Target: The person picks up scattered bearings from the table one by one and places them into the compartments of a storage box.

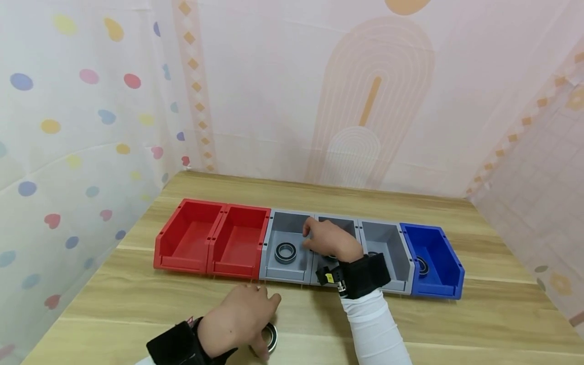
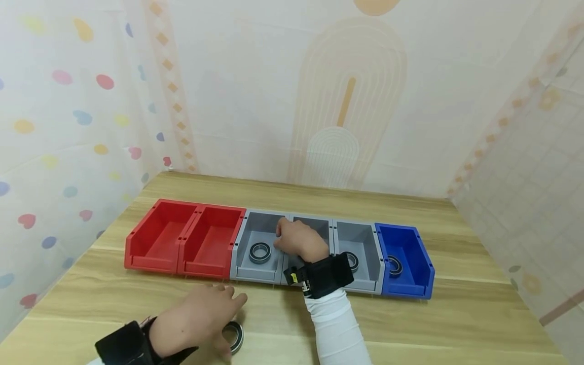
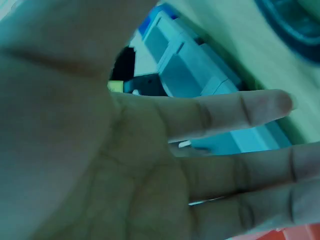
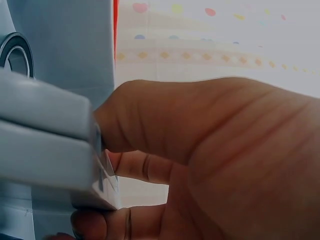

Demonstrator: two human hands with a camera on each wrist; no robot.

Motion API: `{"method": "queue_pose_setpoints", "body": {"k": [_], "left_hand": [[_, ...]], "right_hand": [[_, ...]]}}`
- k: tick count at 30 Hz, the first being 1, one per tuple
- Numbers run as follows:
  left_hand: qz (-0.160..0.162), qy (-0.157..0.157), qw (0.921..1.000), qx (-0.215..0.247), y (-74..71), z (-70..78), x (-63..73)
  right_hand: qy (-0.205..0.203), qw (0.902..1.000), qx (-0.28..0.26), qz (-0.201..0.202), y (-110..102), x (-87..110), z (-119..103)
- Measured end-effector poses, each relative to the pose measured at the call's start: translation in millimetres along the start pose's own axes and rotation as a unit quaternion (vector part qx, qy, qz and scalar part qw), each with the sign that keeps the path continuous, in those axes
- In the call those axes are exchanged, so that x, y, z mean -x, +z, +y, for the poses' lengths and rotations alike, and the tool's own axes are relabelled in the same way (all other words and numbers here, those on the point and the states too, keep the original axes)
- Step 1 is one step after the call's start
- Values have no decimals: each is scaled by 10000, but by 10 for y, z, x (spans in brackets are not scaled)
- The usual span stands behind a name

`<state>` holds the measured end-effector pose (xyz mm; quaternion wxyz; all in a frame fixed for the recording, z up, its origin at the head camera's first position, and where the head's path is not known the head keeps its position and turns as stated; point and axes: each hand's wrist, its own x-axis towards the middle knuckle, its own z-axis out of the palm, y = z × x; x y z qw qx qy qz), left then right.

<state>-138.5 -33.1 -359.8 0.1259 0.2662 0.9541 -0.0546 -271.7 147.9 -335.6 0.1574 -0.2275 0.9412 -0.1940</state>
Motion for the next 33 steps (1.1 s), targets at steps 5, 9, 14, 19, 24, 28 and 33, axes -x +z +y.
{"method": "queue_pose_setpoints", "body": {"k": [5, 9, 14, 19, 24, 28, 33], "left_hand": [[-190, -99, 9990, -394, 96, 22, -39], [-323, 10, 9986, -414, 130, 38, -78], [-450, 215, 9986, -150, 153, 60, -106], [-396, 338, 9985, 196, 172, 69, -114], [-500, 352, 9972, 420, 173, 58, -122], [-509, 385, 9966, 520, 181, 47, -121], [-536, 391, 9956, 665, 178, 31, -124]], "right_hand": [[-9, 10000, 31, -4, 10, -8, 3], [8, 10000, 45, 2, 7, -9, 3], [22, 10000, 90, 28, 4, -7, -5], [22, 10000, 88, 11, 10, 2, -11], [6, 10000, 91, 17, 11, 6, -18], [4, 9999, 110, 45, 11, 8, -18], [16, 9999, 113, 60, 13, 7, -19]]}}
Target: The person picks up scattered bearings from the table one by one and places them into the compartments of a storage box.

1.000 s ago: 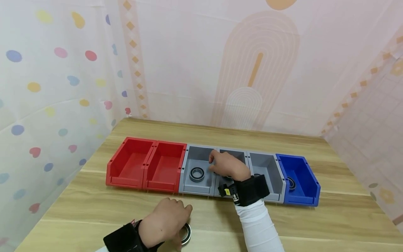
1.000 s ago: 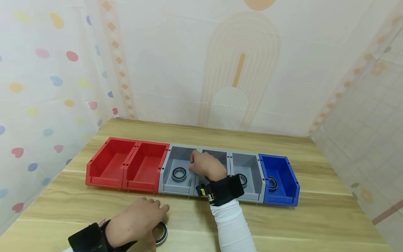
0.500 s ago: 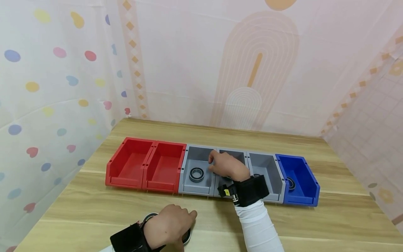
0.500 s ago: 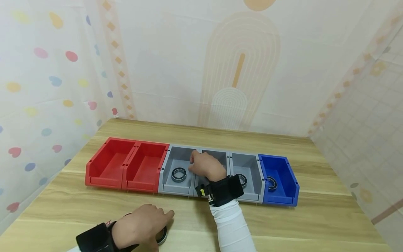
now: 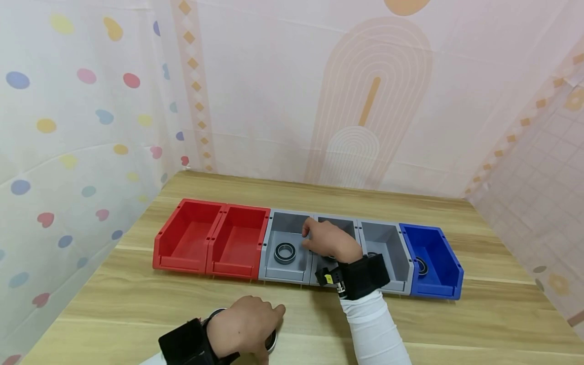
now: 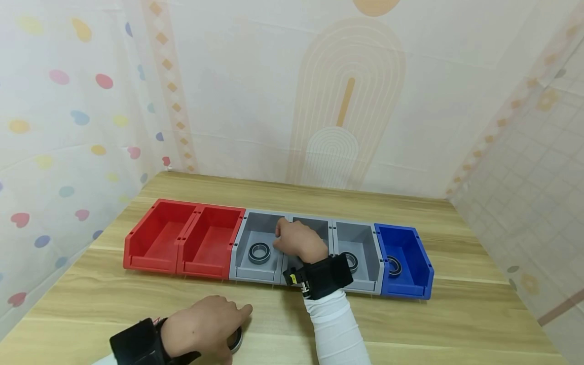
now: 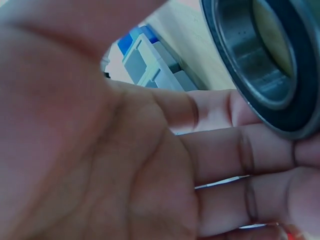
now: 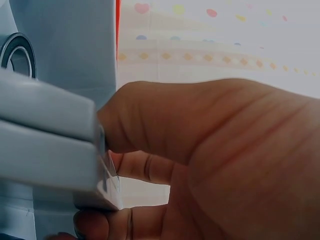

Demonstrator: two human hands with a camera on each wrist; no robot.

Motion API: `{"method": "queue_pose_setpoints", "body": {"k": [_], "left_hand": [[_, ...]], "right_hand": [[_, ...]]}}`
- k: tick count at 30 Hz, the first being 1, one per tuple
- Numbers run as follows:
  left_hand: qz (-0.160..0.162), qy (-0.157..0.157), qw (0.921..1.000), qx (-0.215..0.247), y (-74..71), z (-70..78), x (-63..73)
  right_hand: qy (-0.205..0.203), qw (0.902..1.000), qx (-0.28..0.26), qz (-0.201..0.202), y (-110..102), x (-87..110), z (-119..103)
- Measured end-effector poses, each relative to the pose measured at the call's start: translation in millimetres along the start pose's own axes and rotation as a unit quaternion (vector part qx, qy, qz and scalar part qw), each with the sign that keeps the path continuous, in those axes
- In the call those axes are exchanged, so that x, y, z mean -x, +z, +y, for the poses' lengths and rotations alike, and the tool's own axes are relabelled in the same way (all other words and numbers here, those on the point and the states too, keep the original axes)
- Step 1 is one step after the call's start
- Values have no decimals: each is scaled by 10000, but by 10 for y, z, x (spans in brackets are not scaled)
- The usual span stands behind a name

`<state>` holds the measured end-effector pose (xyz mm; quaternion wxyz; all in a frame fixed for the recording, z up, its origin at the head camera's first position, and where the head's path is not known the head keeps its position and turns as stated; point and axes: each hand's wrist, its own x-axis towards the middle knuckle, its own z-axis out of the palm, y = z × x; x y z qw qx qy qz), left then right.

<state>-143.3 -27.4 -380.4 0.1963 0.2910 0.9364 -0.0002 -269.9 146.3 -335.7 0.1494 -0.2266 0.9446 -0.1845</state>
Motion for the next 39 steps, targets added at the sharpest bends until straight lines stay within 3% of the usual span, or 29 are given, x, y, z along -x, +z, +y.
{"method": "queue_pose_setpoints", "body": {"k": [11, 17, 21, 33, 39], "left_hand": [[343, 131, 9992, 164, -86, -16, 69], [554, 77, 9981, 258, -265, -71, 140], [870, -88, 9958, 260, -406, -131, 222], [2148, -403, 9757, 143, -653, -459, 395], [2508, -522, 9665, 149, -686, -614, 401]], "right_hand": [[5, 10000, -35, -21, -6, -5, 1], [4, 10000, -47, -1, -9, -12, 6], [37, 10000, -81, -33, -4, -13, 6], [74, 10000, -44, -32, -3, -11, 5], [65, 10000, -3, 11, -2, -13, 0]]}}
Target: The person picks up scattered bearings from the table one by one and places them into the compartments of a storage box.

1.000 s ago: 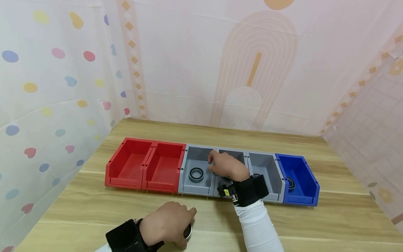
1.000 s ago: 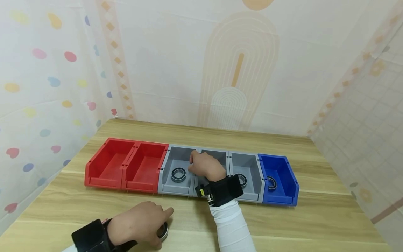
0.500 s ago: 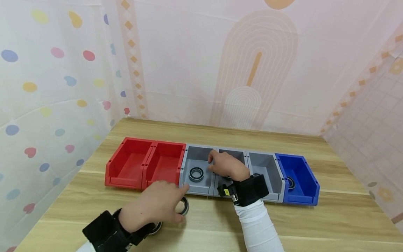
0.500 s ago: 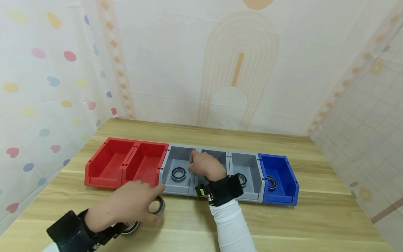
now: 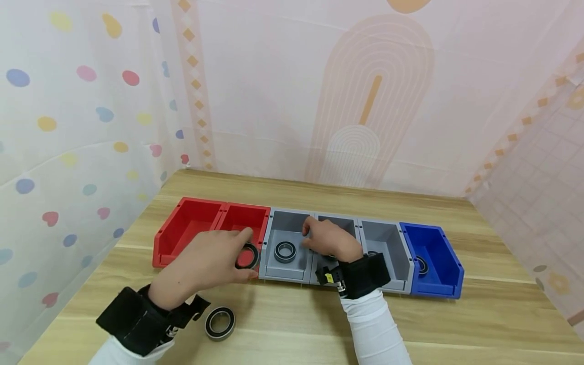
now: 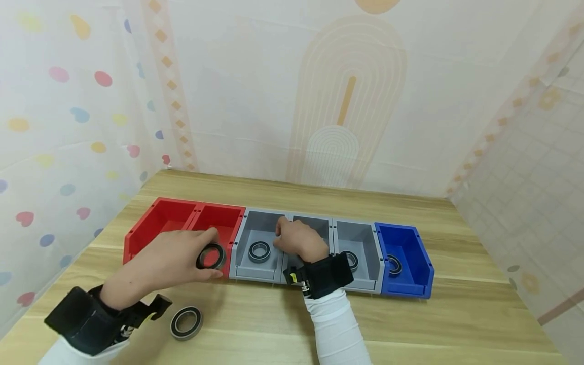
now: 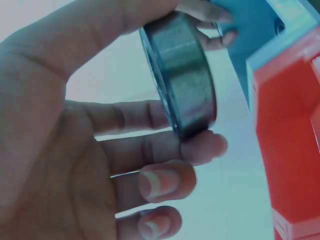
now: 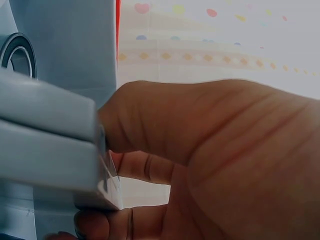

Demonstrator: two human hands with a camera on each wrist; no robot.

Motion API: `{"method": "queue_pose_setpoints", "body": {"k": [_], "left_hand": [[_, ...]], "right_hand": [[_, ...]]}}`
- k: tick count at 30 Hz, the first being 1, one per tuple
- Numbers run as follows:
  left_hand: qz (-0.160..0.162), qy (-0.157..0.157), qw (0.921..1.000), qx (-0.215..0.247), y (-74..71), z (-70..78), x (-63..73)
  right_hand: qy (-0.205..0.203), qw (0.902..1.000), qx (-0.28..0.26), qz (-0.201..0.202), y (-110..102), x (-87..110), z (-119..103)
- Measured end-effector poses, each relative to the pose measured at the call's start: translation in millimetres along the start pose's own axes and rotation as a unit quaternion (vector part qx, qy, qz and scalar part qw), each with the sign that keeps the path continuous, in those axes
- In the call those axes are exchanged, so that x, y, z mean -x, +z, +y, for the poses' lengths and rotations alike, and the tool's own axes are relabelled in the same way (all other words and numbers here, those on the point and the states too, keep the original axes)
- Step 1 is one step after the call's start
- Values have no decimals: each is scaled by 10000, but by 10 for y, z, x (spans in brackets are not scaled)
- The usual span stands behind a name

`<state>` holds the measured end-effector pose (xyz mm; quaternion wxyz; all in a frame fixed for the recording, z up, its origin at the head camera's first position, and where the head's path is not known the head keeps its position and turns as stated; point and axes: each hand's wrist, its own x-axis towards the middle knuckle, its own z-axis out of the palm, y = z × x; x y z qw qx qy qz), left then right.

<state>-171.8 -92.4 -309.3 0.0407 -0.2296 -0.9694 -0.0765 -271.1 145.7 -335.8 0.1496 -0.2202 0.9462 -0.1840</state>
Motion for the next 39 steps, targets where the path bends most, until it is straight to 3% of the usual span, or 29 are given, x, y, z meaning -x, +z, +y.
{"method": "queue_pose_setpoints", "body": {"k": [17, 23, 30, 39], "left_hand": [[520, -474, 9974, 153, 160, -263, -157], [358, -629, 9963, 472, 276, -336, -231], [235, -411, 9975, 528, 425, -378, -299], [-82, -383, 9983, 431, 588, -441, -372]], "right_hand": [[-10, 10000, 8, -40, -10, 5, 12], [-10, 10000, 18, -51, -15, 11, 9], [54, 10000, 26, -52, -13, 19, 2], [91, 9999, 51, -43, -11, 30, -5]]}}
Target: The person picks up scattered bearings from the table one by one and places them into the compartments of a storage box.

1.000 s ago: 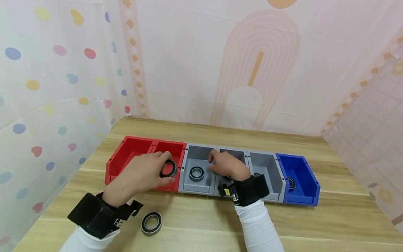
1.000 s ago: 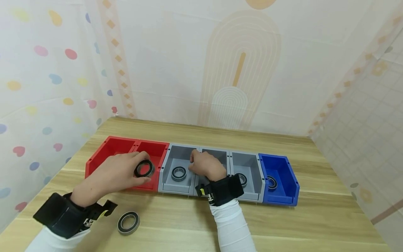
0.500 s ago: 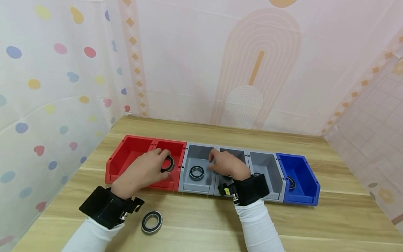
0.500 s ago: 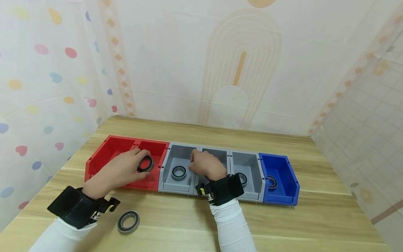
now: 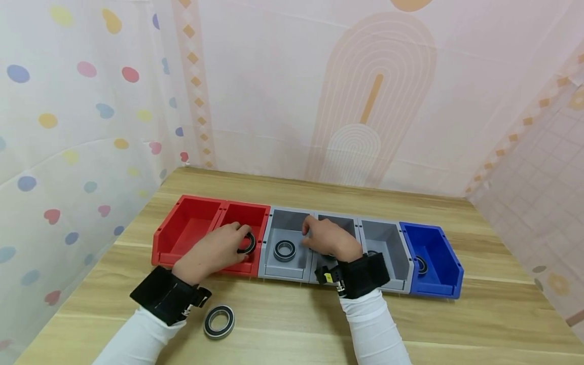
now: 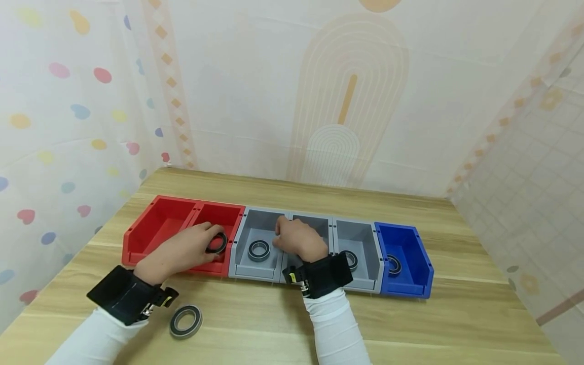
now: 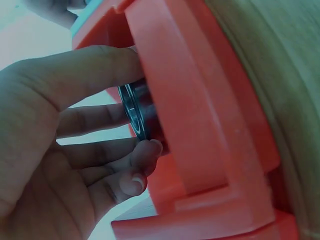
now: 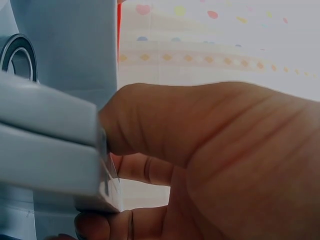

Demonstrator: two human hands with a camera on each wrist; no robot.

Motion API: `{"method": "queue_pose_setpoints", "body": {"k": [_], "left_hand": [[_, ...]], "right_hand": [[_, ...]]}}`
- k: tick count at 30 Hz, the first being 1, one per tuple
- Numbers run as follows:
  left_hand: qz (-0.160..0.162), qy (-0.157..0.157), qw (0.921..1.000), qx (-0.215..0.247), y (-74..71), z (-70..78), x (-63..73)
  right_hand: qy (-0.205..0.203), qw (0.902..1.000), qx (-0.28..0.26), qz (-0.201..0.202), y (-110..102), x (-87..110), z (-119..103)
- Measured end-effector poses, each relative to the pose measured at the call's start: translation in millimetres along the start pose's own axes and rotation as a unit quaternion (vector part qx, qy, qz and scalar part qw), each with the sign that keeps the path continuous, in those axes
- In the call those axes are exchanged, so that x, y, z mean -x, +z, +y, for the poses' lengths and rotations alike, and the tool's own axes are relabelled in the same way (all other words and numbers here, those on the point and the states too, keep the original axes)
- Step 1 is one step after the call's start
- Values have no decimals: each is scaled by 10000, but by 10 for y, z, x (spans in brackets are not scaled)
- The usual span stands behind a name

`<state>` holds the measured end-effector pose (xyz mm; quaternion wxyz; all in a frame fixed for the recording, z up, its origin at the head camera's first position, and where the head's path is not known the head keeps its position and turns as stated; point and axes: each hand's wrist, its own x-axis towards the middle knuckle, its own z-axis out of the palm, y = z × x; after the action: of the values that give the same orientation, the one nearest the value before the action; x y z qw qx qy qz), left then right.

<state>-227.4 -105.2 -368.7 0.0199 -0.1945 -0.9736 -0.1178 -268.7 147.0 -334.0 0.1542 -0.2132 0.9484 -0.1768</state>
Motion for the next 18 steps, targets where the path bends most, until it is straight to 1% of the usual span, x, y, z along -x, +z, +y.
{"method": "queue_pose_setpoints", "body": {"k": [5, 9, 13, 18], "left_hand": [[-104, 48, 9998, -148, 39, -29, -5], [-40, 126, 9987, -492, 117, -57, -13], [66, 222, 9959, -879, 194, -66, -44], [148, 260, 9929, -1153, 218, -51, -73]], "right_hand": [[-24, 10000, -17, 2, 3, 0, -9], [-54, 10000, -11, 19, 7, -3, -9], [-49, 10000, 39, 50, 8, -9, -7], [-46, 10000, 15, 25, 5, -5, 5]]}}
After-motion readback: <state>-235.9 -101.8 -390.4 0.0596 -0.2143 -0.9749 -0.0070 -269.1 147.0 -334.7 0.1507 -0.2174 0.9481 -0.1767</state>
